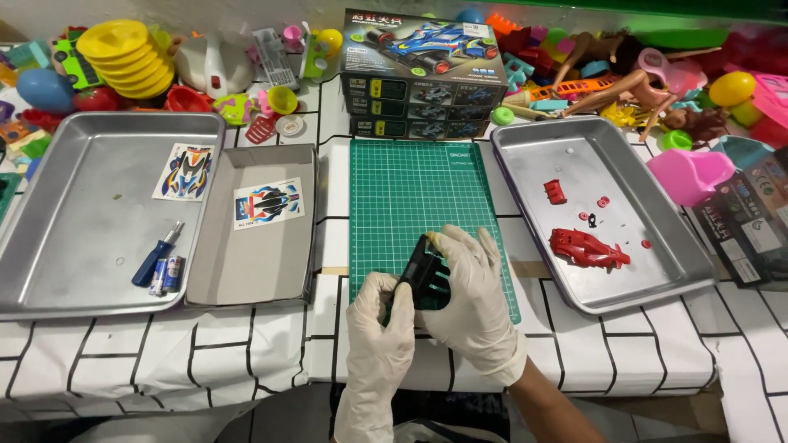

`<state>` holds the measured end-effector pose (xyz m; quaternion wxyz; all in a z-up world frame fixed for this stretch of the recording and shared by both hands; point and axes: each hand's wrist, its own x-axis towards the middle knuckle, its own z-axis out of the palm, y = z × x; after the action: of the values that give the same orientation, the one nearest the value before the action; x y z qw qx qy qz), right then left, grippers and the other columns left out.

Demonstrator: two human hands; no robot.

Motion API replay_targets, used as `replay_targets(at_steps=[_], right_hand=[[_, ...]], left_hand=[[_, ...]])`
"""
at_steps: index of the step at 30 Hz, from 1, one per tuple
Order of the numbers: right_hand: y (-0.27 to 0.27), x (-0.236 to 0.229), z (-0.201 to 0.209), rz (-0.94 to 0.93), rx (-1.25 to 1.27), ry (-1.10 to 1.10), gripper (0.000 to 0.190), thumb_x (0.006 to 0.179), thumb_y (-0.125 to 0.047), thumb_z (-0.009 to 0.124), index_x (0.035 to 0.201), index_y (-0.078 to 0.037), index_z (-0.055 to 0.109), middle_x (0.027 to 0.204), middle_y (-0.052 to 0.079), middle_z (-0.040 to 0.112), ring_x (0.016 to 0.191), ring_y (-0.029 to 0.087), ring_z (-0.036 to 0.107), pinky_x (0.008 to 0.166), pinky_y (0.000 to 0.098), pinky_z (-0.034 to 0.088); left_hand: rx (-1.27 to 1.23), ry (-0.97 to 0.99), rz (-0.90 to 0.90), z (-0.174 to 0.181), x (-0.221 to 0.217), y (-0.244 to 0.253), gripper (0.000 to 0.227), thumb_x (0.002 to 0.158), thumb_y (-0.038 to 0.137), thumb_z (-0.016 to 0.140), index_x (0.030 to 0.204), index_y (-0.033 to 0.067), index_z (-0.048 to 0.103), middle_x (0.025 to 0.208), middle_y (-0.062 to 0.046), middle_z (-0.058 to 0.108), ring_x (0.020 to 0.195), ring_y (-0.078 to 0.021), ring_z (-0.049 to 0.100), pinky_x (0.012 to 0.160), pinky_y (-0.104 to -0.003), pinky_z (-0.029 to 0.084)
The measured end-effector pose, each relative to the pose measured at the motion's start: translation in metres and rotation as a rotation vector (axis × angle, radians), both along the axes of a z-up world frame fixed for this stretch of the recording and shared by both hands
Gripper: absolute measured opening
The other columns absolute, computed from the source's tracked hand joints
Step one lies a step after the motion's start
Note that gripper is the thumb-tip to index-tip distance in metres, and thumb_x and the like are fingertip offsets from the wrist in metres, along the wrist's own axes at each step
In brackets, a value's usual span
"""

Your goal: The person assembles a red toy car on a green cutting mat. They insert a battery into the black chassis, attach the red body shell, and then install four red wheels onto the vehicle.

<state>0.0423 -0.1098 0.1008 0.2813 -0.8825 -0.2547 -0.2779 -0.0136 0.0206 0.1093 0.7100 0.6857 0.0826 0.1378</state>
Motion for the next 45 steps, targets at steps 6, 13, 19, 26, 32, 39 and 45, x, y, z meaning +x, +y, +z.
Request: replay_targets(at_steps=[6, 13, 19, 26, 32, 39, 45], right_hand=[[0.0, 0.004, 0.011, 0.012, -0.087, 0.092, 0.082, 0.061, -0.032, 0.086, 0.132, -0.005, 0.055, 0.118, 0.007, 0.069, 0.125, 0.034, 0.06, 0.123, 0.0615, 0.02], [-0.026, 0.002, 0.009, 0.031, -0.247, 0.222, 0.122, 0.071, -0.062, 0.08, 0.16, -0.002, 0.022, 0.162, 0.023, 0.038, 0.152, 0.051, 0.027, 0.123, 0.0666, 0.012], [-0.089, 0.025, 0.027, -0.003, -0.027, 0.218, 0.071, 0.084, -0.032, 0.081, 0.142, -0.004, 0.049, 0.148, 0.018, 0.056, 0.137, 0.034, 0.05, 0.12, 0.0494, 0.034], [-0.174, 0.056, 0.024, -0.646, -0.169, 0.574, 0.036, 0.099, -0.029, 0.061, 0.133, -0.02, 0.069, 0.103, -0.001, 0.074, 0.064, 0.018, 0.062, 0.062, 0.0361, 0.053], [-0.183, 0.066, 0.028, -0.588, -0.463, 0.827, 0.063, 0.094, -0.052, 0.06, 0.145, -0.018, 0.049, 0.133, 0.009, 0.057, 0.096, 0.038, 0.07, 0.072, 0.0514, 0.061], [-0.201, 0.047, 0.047, -0.347, -0.415, 0.852, 0.039, 0.091, -0.029, 0.065, 0.13, -0.022, 0.065, 0.118, 0.004, 0.062, 0.092, 0.031, 0.071, 0.077, 0.0444, 0.056], [-0.225, 0.048, 0.028, -0.367, -0.242, 0.806, 0.017, 0.084, -0.015, 0.075, 0.1, -0.013, 0.08, 0.157, 0.007, 0.051, 0.133, 0.031, 0.058, 0.113, 0.0429, 0.043]], left_hand=[[0.154, 0.364, -0.009, 0.033, 0.009, 0.008, 0.02, 0.094, 0.025, 0.062, 0.092, 0.011, 0.076, 0.082, 0.003, 0.077, 0.079, -0.0091, 0.07, 0.077, -0.026, 0.058], [0.784, 0.293, 0.053, 0.002, 0.027, 0.016, 0.021, 0.091, 0.033, 0.059, 0.086, 0.0168, 0.073, 0.094, 0.0, 0.077, 0.088, -0.0264, 0.069, 0.084, -0.043, 0.051], [1.076, 0.493, -0.04, -0.01, 0.04, 0.019, 0.039, 0.097, 0.05, 0.047, 0.1, 0.0234, 0.076, 0.119, 0.007, 0.067, 0.116, -0.0234, 0.056, 0.109, -0.044, 0.036], [1.173, 0.427, 0.0, -0.036, 0.041, 0.024, 0.048, 0.097, 0.059, 0.046, 0.124, 0.0284, 0.07, 0.128, 0.003, 0.068, 0.12, -0.0233, 0.06, 0.109, -0.047, 0.041], [1.169, 0.391, -0.103, -0.033, 0.034, 0.024, 0.06, 0.091, 0.067, 0.044, 0.138, 0.0349, 0.061, 0.134, 0.004, 0.062, 0.127, -0.0257, 0.053, 0.112, -0.053, 0.037], [1.31, 0.233, 0.108, -0.054, 0.024, 0.024, 0.043, 0.092, 0.06, 0.053, 0.121, 0.0368, 0.073, 0.117, 0.012, 0.068, 0.11, -0.0232, 0.059, 0.099, -0.046, 0.044], [1.525, 0.34, 0.042, -0.044, 0.026, 0.015, 0.078, 0.092, 0.081, 0.03, 0.145, 0.0293, 0.052, 0.134, 0.006, 0.058, 0.118, -0.0231, 0.056, 0.103, -0.044, 0.044]])
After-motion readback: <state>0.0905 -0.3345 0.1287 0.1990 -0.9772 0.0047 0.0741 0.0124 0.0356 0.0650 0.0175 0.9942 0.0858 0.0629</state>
